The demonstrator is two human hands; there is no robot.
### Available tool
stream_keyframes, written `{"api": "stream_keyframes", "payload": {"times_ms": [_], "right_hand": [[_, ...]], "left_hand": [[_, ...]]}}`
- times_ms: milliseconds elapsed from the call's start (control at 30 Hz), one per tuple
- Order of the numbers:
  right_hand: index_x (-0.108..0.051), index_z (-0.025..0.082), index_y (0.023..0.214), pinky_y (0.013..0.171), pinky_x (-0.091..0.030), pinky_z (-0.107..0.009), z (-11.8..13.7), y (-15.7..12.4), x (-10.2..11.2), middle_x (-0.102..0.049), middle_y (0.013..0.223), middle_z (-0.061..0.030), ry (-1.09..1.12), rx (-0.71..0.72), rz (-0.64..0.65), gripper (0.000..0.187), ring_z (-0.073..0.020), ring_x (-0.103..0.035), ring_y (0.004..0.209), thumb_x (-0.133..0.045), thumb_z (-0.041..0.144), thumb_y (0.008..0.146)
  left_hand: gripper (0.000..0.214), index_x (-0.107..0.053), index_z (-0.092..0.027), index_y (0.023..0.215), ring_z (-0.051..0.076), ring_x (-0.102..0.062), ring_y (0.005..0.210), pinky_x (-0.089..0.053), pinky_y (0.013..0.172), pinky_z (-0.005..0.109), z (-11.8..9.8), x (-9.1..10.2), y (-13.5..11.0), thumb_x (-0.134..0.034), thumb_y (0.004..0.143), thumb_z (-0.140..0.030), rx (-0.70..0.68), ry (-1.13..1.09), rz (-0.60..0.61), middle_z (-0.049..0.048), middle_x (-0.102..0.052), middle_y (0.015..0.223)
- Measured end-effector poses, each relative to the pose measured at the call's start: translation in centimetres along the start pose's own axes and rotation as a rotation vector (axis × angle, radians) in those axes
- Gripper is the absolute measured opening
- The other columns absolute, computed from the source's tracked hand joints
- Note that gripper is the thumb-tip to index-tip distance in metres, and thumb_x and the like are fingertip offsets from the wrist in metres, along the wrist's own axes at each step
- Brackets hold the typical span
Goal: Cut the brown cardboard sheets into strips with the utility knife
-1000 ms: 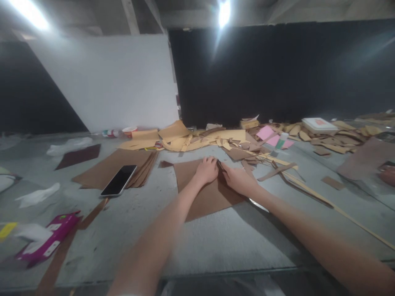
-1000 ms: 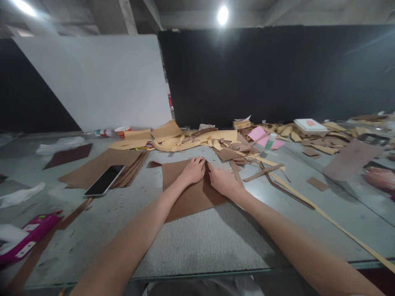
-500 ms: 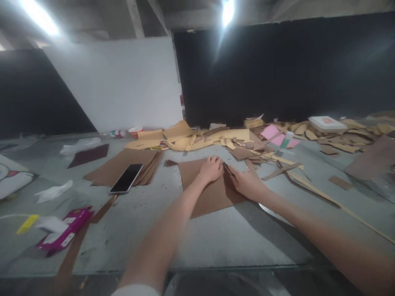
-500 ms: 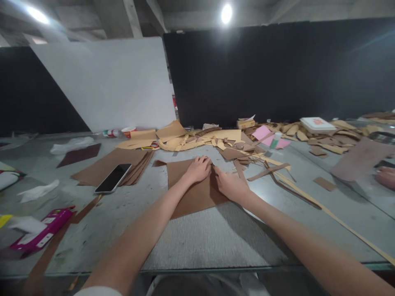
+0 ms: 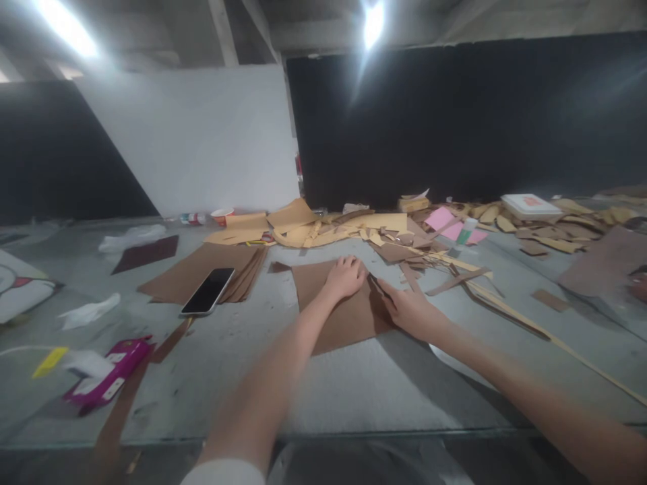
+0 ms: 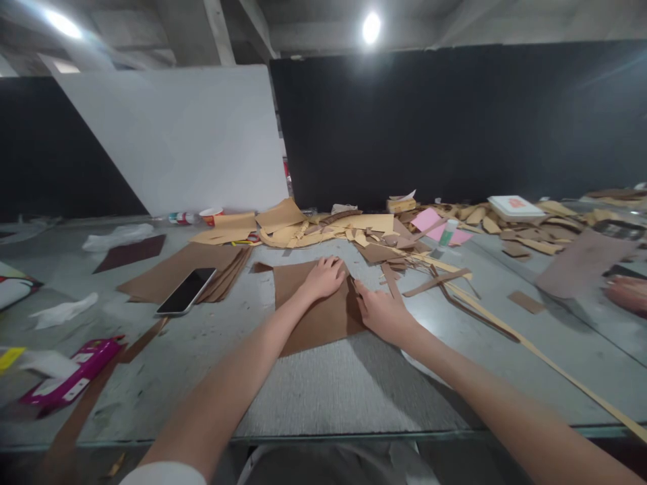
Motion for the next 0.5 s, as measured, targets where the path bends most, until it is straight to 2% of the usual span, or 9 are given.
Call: {"api": "stream_keyframes", "payload": {"times_ms": [333,500], "right_hand": [[-0.04,0.016,0.171,0.12,-0.033,-0.053,0.1,-1.8,-0.1,-0.083,0.088,-0.0085,0.058,-0.04,0.028,0.061,-0.0306,-0.08,0.092,-0.038,0.03,0.111],[-0.04,0.017,0.171,0.113,-0.043,-0.054,0.1,-3.2,0.0,-0.083,0.099,-0.013,0.081,0.01,-0.032,0.065,-0.0378,-0.077,0.108,-0.046,0.03,0.108]], "left_hand": [[0.052,-0.058,-0.015,0.153,0.037,-0.051,0.14,-0.045,0.12,0.049,0.2,-0.4,0.1,-0.039,0.111,-0.038,0.008,0.009,-0.002,0.015,-0.058,0.16],[0.055,-0.057,-0.016,0.155,0.037,-0.05,0.141,-0.044,0.12,0.05,0.4,-0.6,0.2,-0.038,0.11,-0.04,0.014,-0.017,0.003,0.0151,-0.056,0.161]]}}
Point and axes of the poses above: each hand's wrist, its own y-axis towards the middle knuckle, its own x-axis out of the back of the hand, z = x × y, the point moved 7 cm from there along y, towards the middle knuckle
